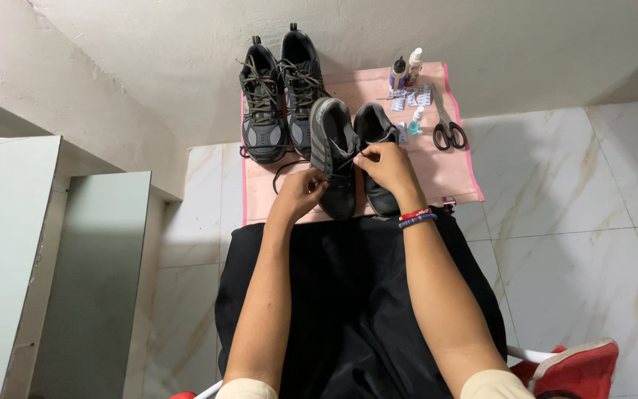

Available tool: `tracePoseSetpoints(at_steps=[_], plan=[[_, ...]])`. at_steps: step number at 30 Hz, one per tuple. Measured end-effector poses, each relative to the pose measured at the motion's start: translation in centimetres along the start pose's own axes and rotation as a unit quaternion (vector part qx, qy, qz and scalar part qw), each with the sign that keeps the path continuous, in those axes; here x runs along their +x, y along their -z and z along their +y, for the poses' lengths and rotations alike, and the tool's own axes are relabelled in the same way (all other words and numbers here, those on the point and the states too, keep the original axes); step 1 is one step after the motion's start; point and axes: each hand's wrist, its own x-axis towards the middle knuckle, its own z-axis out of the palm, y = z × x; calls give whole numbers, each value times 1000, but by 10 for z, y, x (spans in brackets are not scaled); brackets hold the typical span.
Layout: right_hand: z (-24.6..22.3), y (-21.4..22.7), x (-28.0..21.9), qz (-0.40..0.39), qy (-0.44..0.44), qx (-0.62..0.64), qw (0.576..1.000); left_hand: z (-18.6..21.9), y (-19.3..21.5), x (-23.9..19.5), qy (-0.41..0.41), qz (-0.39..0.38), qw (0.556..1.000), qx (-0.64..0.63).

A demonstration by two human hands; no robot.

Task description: The person laces a pair of black sneakers by threading the laces through the eyelets and tying them. They handle the shoes on their lap, adjusting the laces and tightening the fit.

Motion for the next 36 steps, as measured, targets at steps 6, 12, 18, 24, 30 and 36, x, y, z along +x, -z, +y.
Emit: tracePoseSetpoints(at_steps=[6, 12, 18, 24, 30, 36], plan=[[-3, 4, -3, -2, 8, 6, 1000, -7, -3, 1, 34, -18, 999, 4], [-2, 3, -2, -6, 6, 4, 1000, -11, -6, 4, 47, -15, 999, 4], [0, 0, -2, -11, 5, 1, 1000, -7, -2, 2, 43, -22, 999, 4], [4, -1, 0, -2, 8, -15, 1000, -13, 7, 3, 64, -15, 998, 12], [-1, -5, 1, -2, 42, 19, 999, -27, -10, 9, 67, -22, 997, 39], [-5, -4, 0, 1, 61, 18, 998, 8, -10, 4, 72, -21, 995, 62]])
